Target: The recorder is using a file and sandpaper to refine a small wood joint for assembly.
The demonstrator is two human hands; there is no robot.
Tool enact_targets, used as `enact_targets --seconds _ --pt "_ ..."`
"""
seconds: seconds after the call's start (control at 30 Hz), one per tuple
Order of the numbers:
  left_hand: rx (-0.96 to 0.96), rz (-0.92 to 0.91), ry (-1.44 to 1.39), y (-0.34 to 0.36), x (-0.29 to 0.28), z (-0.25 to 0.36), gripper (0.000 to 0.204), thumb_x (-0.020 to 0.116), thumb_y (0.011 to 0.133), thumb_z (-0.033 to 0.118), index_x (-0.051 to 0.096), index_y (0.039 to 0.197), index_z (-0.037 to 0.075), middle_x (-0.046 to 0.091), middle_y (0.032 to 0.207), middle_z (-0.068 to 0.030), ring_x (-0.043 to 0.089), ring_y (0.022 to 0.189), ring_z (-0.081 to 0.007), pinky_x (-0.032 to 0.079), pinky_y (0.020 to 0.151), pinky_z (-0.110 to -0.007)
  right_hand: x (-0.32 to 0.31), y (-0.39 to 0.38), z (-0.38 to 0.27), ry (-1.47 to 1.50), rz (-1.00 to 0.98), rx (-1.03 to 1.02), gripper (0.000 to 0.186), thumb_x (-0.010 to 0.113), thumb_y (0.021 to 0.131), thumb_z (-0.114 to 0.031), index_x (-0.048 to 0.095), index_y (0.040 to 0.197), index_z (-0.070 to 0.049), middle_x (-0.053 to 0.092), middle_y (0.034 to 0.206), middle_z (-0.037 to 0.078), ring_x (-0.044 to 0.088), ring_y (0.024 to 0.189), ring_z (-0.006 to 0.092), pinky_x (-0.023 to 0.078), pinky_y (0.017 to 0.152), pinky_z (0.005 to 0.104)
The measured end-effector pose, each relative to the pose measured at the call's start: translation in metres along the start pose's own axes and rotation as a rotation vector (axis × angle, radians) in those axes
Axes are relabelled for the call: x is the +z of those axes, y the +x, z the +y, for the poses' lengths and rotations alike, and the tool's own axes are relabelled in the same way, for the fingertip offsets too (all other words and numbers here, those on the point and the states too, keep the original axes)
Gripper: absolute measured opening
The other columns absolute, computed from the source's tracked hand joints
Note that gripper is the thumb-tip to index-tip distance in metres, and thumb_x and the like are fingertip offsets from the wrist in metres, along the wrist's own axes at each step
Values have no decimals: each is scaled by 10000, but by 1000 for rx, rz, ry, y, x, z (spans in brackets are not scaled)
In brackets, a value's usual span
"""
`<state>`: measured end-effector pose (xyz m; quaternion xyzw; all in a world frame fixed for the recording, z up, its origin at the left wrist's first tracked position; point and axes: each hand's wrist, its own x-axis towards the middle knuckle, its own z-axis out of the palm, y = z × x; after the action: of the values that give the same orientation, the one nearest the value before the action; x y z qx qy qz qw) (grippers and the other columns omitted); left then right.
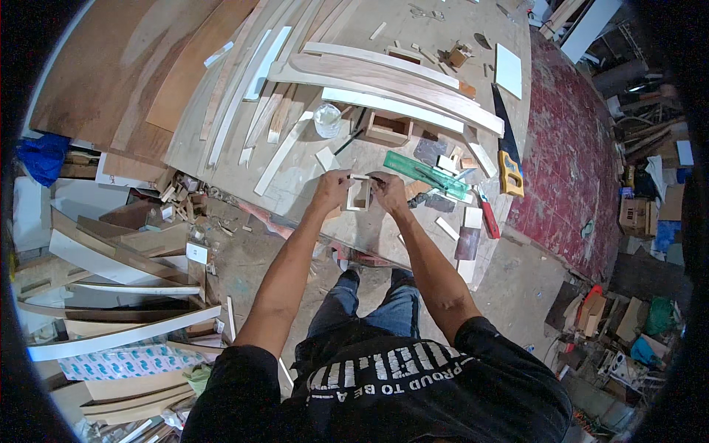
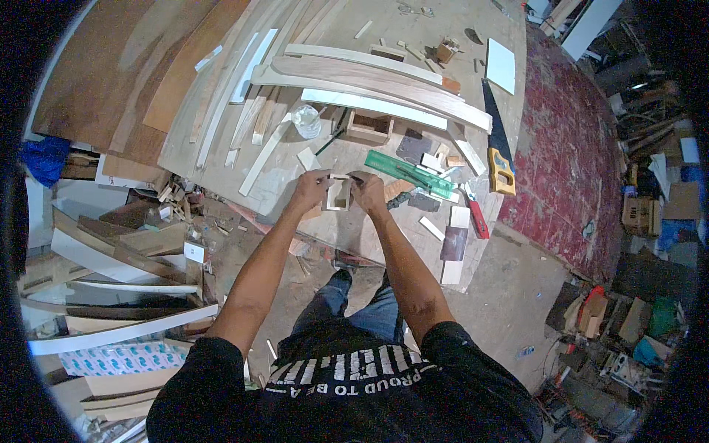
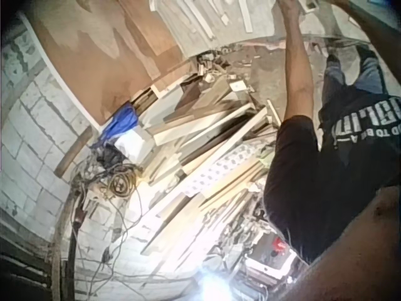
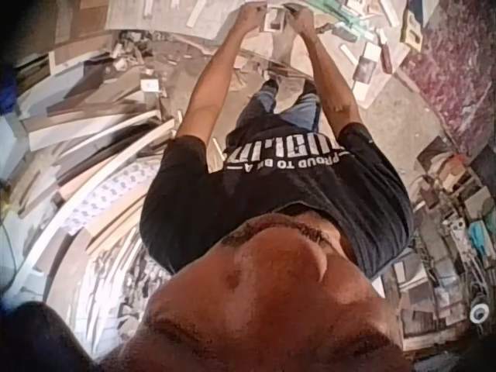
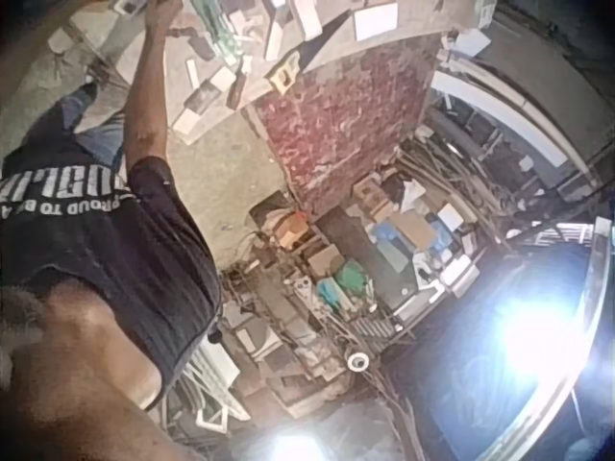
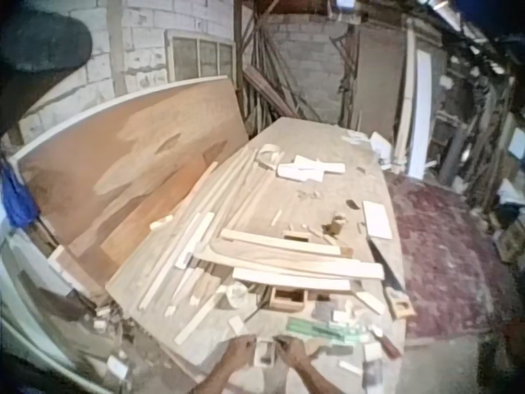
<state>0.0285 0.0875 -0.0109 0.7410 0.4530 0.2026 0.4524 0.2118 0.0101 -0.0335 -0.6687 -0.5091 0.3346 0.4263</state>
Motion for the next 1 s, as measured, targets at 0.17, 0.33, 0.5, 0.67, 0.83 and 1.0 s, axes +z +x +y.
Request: enact_targets --seconds 0.17,0.33,0.5,0.67,0.83,1.0 --pt "-174 -103 -30 2 -1 7 344 692 875 160 682 1191 24 685 891 -144 637 738 -212 518 711 -341 -8 2 -4 -99 -74 -30 176 638 887 -47 700 1041 12 691 782 121 633 664 140 521 627 292" --pt "-160 -144 -11 4 -5 9 315 680 887 157 690 1178 36 679 993 -165 652 851 -243 510 789 -346 -11 3 -17 -117 -105 19 198 621 864 -13 696 1045 15 694 790 129 649 669 172 527 631 306" --pt "-184 -187 48 7 -6 2 311 659 903 159 684 1194 52 685 1026 -170 661 885 -267 513 805 -356 -8 8 -24 -172 -128 -32 223 591 850 19 696 1048 16 694 792 135 654 670 190 527 629 316" --pt "-196 -189 31 9 -7 12 317 665 889 158 684 1189 58 689 942 -171 656 826 -272 514 767 -371 -7 16 -3 -94 -170 23 240 589 853 50 699 1065 16 688 818 128 641 669 179 525 625 314" --pt "-299 -213 -27 8 -9 26 320 692 861 149 696 1166 52 682 850 -148 627 753 -241 504 720 -359 -9 17 7 -67 -196 56 237 595 866 47 703 1075 13 688 829 119 635 671 169 524 625 309" --pt "-282 -212 -52 4 -11 12 329 650 905 127 670 1230 86 662 817 -87 600 577 -165 495 535 -329 -3 13 -10 -89 -210 62 230 606 873 40 707 1077 12 691 840 116 634 686 166 529 633 305"
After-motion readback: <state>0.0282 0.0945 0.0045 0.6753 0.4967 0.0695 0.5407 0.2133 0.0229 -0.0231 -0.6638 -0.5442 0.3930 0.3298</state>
